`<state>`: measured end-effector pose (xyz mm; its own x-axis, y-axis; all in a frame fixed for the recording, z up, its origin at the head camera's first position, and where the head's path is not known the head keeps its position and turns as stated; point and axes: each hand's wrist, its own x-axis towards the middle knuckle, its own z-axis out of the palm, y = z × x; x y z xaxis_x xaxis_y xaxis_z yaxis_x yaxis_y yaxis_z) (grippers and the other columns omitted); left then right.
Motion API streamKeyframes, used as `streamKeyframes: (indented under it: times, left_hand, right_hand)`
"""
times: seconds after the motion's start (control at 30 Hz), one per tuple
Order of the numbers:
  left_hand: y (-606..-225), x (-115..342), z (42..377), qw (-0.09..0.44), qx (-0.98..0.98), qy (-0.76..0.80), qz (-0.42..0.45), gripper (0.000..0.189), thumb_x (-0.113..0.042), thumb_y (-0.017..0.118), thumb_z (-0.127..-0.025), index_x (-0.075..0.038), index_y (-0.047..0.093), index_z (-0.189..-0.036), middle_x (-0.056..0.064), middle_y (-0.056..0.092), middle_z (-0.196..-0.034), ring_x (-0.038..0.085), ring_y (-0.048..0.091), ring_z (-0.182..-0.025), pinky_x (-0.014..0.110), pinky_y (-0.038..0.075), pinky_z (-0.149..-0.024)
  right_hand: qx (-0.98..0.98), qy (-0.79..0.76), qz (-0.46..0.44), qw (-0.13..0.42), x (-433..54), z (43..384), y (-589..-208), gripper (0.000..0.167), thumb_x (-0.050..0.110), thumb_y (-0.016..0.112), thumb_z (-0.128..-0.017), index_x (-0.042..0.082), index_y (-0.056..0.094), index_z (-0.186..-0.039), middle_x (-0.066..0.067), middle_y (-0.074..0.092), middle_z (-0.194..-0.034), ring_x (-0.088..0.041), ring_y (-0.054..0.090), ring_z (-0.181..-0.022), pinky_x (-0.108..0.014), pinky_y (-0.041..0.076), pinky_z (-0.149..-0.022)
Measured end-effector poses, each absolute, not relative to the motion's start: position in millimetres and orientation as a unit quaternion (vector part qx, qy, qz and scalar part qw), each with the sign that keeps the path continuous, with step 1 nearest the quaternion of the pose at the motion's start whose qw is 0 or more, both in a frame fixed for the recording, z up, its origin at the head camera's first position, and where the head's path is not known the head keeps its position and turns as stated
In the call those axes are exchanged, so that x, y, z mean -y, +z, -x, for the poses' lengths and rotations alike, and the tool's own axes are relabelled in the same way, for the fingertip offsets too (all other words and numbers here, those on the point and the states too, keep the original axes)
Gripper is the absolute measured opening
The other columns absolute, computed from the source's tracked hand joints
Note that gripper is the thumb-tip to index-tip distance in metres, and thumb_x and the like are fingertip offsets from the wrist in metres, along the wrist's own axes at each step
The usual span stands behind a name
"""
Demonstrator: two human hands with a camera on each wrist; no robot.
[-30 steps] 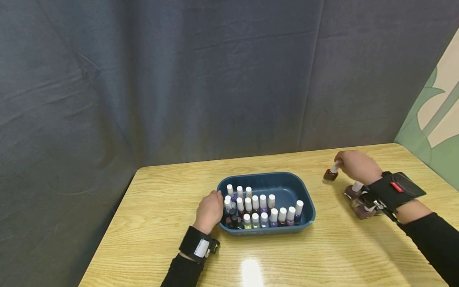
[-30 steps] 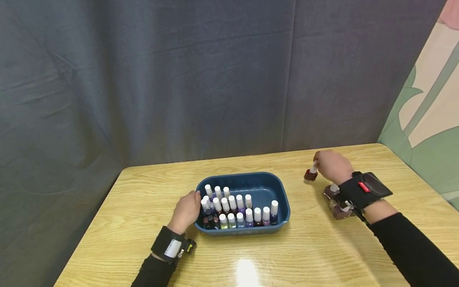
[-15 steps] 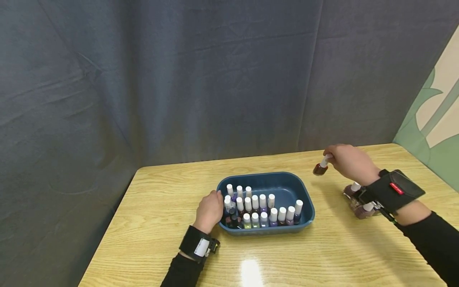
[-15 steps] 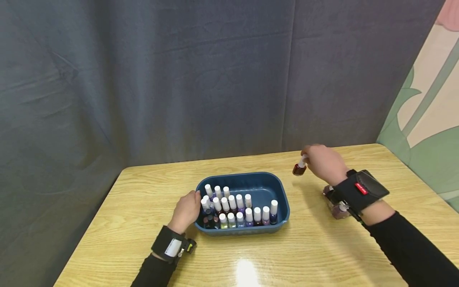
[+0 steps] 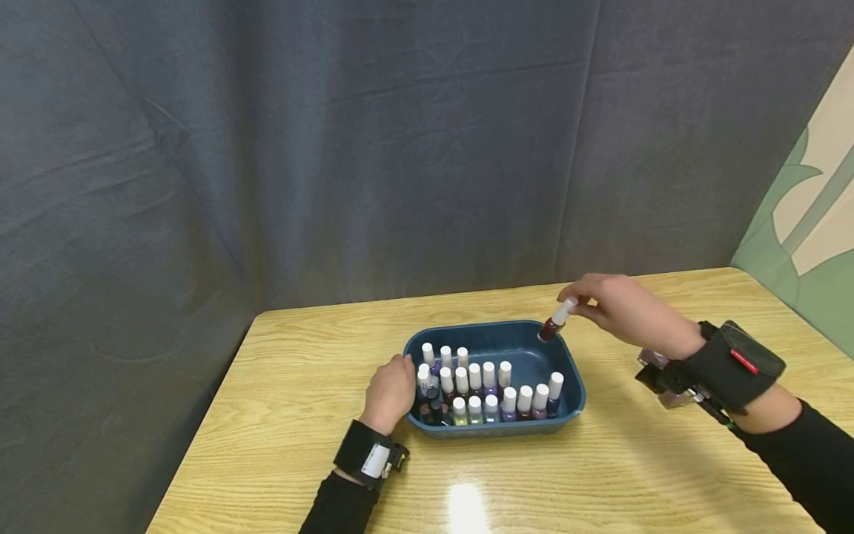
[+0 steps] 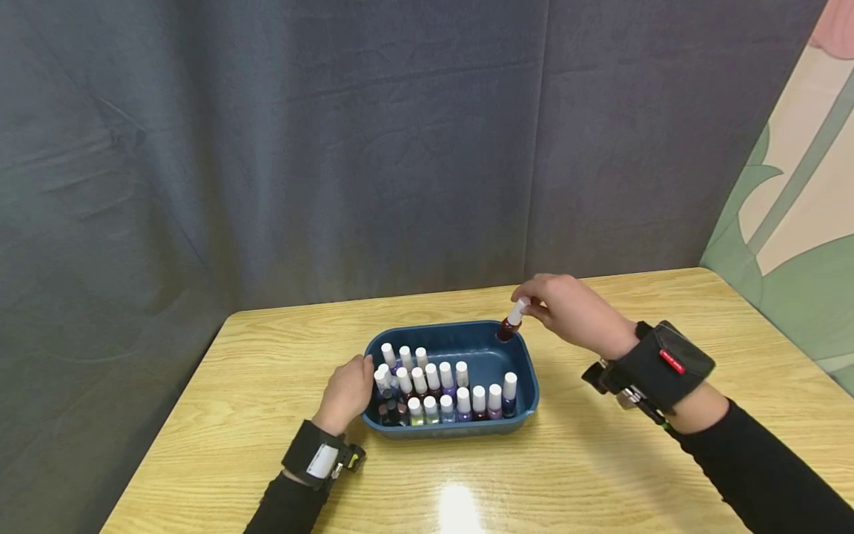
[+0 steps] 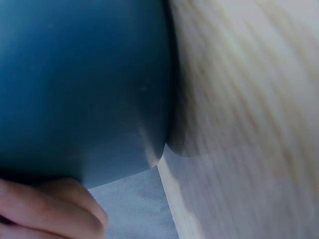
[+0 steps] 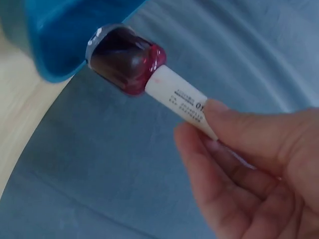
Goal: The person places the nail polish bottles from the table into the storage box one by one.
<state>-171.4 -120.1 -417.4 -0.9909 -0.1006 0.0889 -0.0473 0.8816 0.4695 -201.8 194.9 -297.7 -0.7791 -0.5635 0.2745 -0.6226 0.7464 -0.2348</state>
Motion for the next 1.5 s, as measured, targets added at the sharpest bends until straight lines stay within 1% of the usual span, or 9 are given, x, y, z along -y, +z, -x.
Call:
streamKeyframes:
  times: [0.13,0.27,0.43,0.53,0.63,0.83,1.03,1.33,1.5]
  left_hand:
    - [-417.6,120.2,171.8,0.052,0.969,-0.24,-0.04,0.036,-0.022,0.036,-0.098,0.003,0.06,-0.089,0.02,0.064,-0.078,0.034,0.064,-0.072,0.041,0.046,-0.052]
    - [-418.4,120.1,172.7,0.049,0.969,-0.241,-0.04,0.036,-0.022,0.036,-0.098,0.004,0.06,-0.09,0.02,0.064,-0.078,0.033,0.064,-0.072,0.04,0.045,-0.052]
    - [-418.1,119.6,172.5,0.048,0.969,-0.239,-0.041,0.036,-0.022,0.036,-0.098,0.004,0.06,-0.09,0.02,0.064,-0.079,0.033,0.064,-0.072,0.04,0.046,-0.052]
    - [-418.0,119.4,172.2,0.047,0.969,-0.239,-0.042,0.036,-0.022,0.036,-0.098,0.004,0.06,-0.09,0.02,0.064,-0.079,0.033,0.064,-0.072,0.04,0.046,-0.053]
    - [-417.7,119.6,172.3,0.046,0.969,-0.24,-0.042,0.036,-0.022,0.036,-0.098,0.004,0.06,-0.09,0.02,0.064,-0.079,0.033,0.064,-0.072,0.04,0.045,-0.052]
    - [-416.2,120.5,172.3,0.04,0.968,-0.243,-0.047,0.038,-0.024,0.035,-0.098,0.004,0.06,-0.092,0.019,0.064,-0.08,0.031,0.064,-0.072,0.038,0.045,-0.052]
    - [-417.3,120.0,172.2,0.046,0.969,-0.24,-0.044,0.037,-0.023,0.035,-0.098,0.003,0.06,-0.091,0.02,0.064,-0.08,0.033,0.064,-0.073,0.04,0.045,-0.052]
    - [-417.7,118.4,172.5,0.043,0.968,-0.242,-0.042,0.037,-0.022,0.036,-0.098,0.004,0.06,-0.09,0.02,0.064,-0.079,0.033,0.064,-0.072,0.039,0.045,-0.051]
    - [-417.2,118.5,172.4,0.045,0.968,-0.242,-0.042,0.036,-0.022,0.036,-0.098,0.004,0.06,-0.09,0.02,0.064,-0.079,0.034,0.064,-0.073,0.04,0.045,-0.052]
  right_hand:
    - [0.917,0.155,-0.357,0.09,-185.8,196.2,-297.8,0.021,0.003,0.072,-0.075,0.007,0.069,-0.096,0.0,0.067,-0.089,-0.009,0.059,-0.075,-0.03,0.05,-0.067]
    - [0.906,0.135,-0.393,0.086,-177.8,192.4,-301.3,0.022,0.001,0.073,-0.073,0.01,0.07,-0.093,0.003,0.066,-0.087,-0.007,0.059,-0.076,-0.028,0.051,-0.069]
    - [0.901,0.11,-0.415,0.058,-170.9,189.0,-307.8,0.023,0.002,0.073,-0.074,0.012,0.07,-0.094,0.003,0.066,-0.088,-0.007,0.061,-0.077,-0.028,0.052,-0.071]
    - [0.896,0.104,-0.43,0.049,-167.3,187.0,-313.1,0.022,0.003,0.072,-0.075,0.014,0.07,-0.094,0.004,0.065,-0.089,-0.007,0.061,-0.078,-0.027,0.052,-0.07]
    - [0.89,0.101,-0.443,0.047,-163.0,184.8,-317.3,0.021,0.002,0.07,-0.076,0.013,0.07,-0.094,0.003,0.065,-0.088,-0.008,0.061,-0.077,-0.027,0.051,-0.068]
    - [0.894,0.079,-0.44,0.021,-151.3,182.2,-323.7,0.022,0.003,0.071,-0.076,0.012,0.07,-0.096,0.0,0.067,-0.09,-0.011,0.063,-0.077,-0.027,0.052,-0.069]
    - [0.891,0.074,-0.447,-0.011,-144.0,181.0,-330.7,0.02,0.006,0.07,-0.078,0.013,0.071,-0.097,0.0,0.066,-0.089,-0.008,0.06,-0.074,-0.023,0.051,-0.064]
    - [0.888,0.063,-0.455,-0.01,-142.7,180.6,-334.6,0.021,0.006,0.071,-0.077,0.013,0.071,-0.097,0.0,0.066,-0.089,-0.006,0.057,-0.071,-0.022,0.048,-0.062]
    - [0.893,0.07,-0.444,-0.005,-142.2,181.4,-333.9,0.018,0.007,0.069,-0.08,0.013,0.07,-0.097,0.0,0.066,-0.089,-0.006,0.059,-0.073,-0.022,0.05,-0.063]
